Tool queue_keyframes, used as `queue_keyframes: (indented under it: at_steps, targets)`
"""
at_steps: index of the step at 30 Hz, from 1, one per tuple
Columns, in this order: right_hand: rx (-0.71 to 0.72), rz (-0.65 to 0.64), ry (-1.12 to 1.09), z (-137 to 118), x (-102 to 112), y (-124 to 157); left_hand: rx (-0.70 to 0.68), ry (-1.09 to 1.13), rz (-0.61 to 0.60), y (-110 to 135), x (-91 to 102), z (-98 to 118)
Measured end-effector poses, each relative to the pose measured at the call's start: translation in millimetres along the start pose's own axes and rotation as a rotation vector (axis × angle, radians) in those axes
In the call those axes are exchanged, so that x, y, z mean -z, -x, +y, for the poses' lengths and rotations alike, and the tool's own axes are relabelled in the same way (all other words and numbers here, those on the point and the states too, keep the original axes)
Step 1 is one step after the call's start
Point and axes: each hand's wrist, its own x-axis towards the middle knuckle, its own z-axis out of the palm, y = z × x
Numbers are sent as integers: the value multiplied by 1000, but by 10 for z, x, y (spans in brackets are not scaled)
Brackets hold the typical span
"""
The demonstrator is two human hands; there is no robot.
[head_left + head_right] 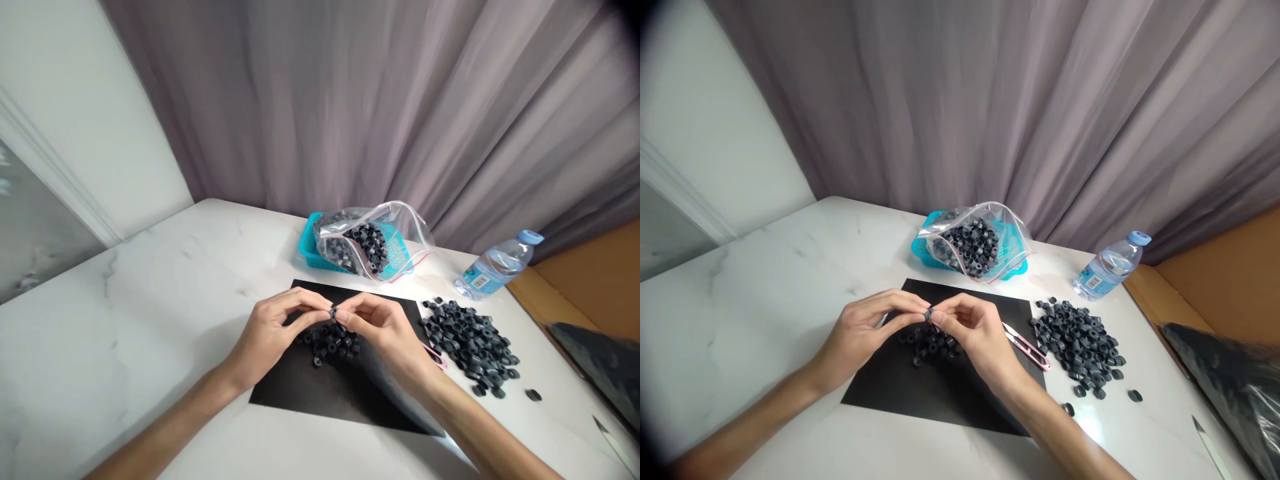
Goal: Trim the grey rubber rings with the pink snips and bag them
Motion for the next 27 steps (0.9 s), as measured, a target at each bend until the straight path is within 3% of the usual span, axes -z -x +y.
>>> queue_keyframes:
  at_steps: [3, 7, 21, 27]
  targets:
    - [15, 17, 20, -42, 1, 15, 219, 195, 1, -26, -7, 32]
    - [35, 18, 36, -91, 25, 28, 377, 389, -7, -53, -9, 76]
    - [54, 33, 65, -208, 118, 59, 489, 566, 47, -43, -42, 120]
    - [48, 30, 96, -190, 101, 59, 679, 778, 156, 10, -167, 113]
